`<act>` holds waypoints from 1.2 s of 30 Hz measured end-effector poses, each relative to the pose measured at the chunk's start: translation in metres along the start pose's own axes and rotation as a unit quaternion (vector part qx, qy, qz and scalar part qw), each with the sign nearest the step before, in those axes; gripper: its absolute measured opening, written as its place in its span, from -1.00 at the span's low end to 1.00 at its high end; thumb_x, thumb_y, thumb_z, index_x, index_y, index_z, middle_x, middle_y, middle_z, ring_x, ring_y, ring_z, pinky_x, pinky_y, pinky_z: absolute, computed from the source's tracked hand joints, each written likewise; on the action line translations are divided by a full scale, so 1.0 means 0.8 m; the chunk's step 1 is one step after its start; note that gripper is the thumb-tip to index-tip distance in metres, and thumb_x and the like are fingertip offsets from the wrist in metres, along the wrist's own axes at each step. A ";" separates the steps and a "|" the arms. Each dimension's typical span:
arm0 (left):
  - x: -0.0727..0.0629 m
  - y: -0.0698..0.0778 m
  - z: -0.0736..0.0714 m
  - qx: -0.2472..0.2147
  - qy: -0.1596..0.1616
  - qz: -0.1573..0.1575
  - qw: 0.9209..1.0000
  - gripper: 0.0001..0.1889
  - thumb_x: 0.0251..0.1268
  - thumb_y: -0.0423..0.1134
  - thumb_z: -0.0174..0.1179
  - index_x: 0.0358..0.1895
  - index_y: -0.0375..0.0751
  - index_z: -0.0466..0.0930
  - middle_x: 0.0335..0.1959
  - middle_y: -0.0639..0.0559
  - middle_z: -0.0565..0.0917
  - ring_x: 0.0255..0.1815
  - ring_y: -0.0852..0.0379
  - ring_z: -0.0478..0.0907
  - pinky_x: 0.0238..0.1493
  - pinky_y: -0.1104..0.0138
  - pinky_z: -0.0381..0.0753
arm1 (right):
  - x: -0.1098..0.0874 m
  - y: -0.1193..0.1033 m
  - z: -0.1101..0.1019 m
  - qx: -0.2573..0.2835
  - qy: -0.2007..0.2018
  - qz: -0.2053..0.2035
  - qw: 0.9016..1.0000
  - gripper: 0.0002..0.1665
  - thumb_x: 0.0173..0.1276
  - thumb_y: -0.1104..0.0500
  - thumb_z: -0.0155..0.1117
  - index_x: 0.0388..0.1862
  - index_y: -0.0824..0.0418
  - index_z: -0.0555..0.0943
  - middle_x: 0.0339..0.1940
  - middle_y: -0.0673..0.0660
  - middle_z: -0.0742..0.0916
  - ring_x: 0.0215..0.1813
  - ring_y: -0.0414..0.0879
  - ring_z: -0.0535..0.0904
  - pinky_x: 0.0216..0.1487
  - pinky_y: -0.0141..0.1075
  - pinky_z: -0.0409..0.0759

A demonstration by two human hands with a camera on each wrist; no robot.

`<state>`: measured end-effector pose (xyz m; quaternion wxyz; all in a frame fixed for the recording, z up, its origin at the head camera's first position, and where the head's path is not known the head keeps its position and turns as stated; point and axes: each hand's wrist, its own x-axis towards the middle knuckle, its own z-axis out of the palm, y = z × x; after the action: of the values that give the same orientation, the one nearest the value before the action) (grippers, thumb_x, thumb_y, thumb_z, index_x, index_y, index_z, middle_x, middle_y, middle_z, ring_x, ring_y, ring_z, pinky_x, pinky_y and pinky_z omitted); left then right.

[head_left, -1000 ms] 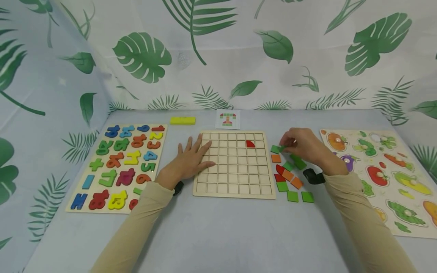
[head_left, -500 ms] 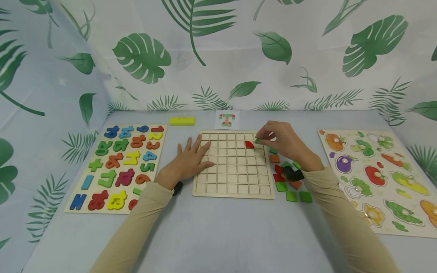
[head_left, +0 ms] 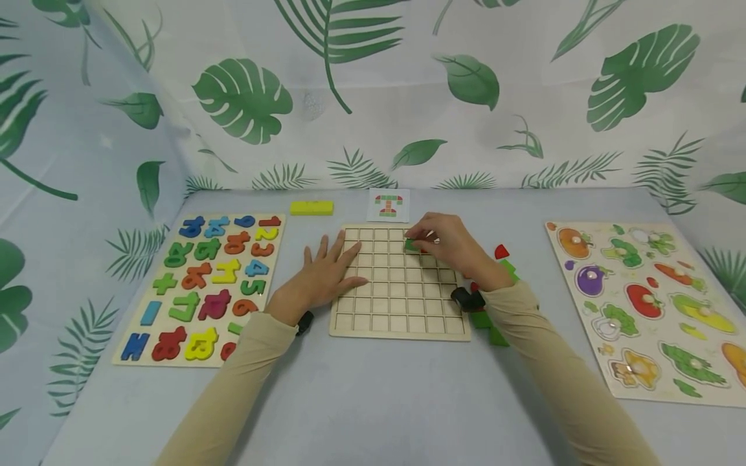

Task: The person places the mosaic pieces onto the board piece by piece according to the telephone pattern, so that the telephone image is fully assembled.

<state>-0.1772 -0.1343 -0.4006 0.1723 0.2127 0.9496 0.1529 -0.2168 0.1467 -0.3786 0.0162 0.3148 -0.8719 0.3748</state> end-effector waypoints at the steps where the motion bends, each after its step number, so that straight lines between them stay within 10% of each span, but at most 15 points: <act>1: 0.000 0.000 0.000 -0.001 0.000 0.000 1.000 -0.15 0.65 0.22 -0.03 0.75 -0.10 -0.14 0.73 -0.27 -0.35 0.68 -0.42 -0.44 0.51 -0.42 -0.35 | 0.000 0.000 0.001 0.000 -0.002 0.004 1.000 -0.81 0.30 0.55 0.42 -0.11 0.48 0.77 -0.17 0.28 0.78 -0.11 0.15 0.74 -0.05 -0.01 0.73; 36: -0.002 0.000 -0.002 0.000 -0.004 0.003 1.000 -0.15 0.66 0.21 -0.03 0.75 -0.10 -0.14 0.72 -0.29 -0.35 0.68 -0.43 -0.44 0.51 -0.43 -0.34 | 0.014 0.005 0.006 -0.109 -0.077 -0.003 0.991 -0.77 0.34 0.57 0.35 -0.04 0.52 0.76 -0.15 0.33 0.75 -0.07 0.20 0.72 -0.05 -0.04 0.71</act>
<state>-0.1766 -0.1354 -0.3988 0.1756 0.2159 0.9483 0.1528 -0.2271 0.1394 -0.3817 -0.0153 0.3415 -0.9053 0.2521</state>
